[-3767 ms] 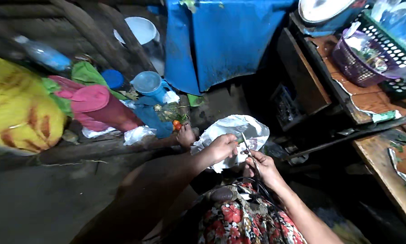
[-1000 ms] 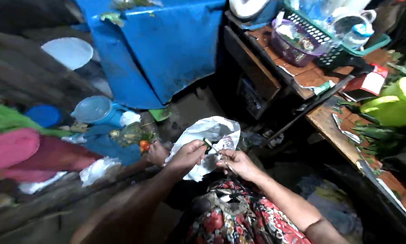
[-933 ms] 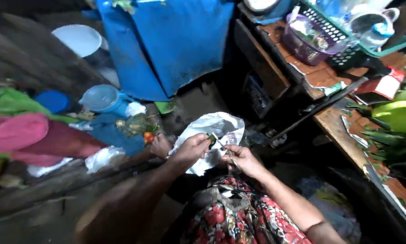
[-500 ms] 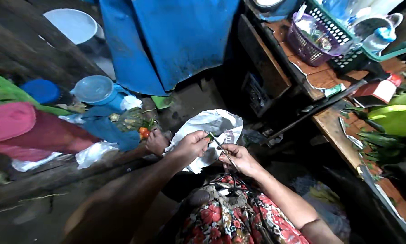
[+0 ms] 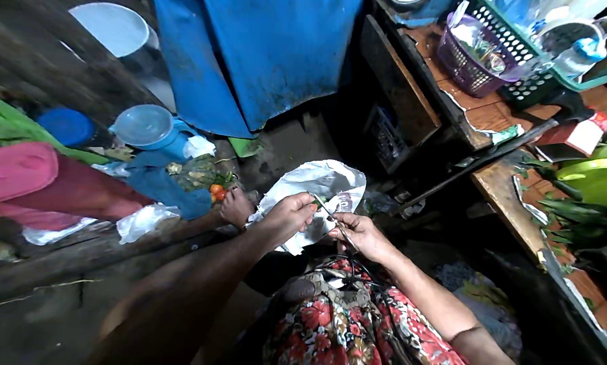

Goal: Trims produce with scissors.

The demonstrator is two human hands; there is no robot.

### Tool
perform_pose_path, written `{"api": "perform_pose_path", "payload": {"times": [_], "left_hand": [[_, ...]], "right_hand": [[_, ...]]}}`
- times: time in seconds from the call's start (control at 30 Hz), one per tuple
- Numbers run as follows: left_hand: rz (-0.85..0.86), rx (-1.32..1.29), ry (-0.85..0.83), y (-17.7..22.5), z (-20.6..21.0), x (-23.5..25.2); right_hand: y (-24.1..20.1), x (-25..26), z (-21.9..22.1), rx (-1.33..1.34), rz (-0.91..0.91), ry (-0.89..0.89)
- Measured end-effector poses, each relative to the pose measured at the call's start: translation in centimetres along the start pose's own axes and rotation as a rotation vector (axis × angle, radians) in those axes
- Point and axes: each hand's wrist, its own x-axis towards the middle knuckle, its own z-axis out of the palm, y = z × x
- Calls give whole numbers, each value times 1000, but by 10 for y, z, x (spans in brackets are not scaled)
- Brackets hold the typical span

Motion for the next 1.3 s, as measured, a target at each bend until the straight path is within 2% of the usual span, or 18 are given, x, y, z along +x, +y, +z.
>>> {"api": "perform_pose_path", "payload": {"times": [0.17, 0.43, 0.73, 0.93, 1.07, 1.2, 1.3], "left_hand": [[50, -12, 6, -4, -1, 0], [10, 35, 1, -1, -4, -2], [-38, 27, -31, -2, -3, -1], [-58, 62, -58, 0, -1, -2], [7, 75, 52, -5, -2, -2], [-15, -21, 163, 2, -3, -1], [-35, -57, 149, 6, -1, -2]], "right_hand": [[2, 1, 1, 22, -19, 35], [7, 1, -2, 60, -11, 114], [7, 0, -3, 67, 2, 55], [9, 1, -5, 17, 24, 131], [10, 1, -4, 43, 4, 151], [10, 0, -3, 70, -27, 72], [7, -1, -2, 55, -34, 25]]}}
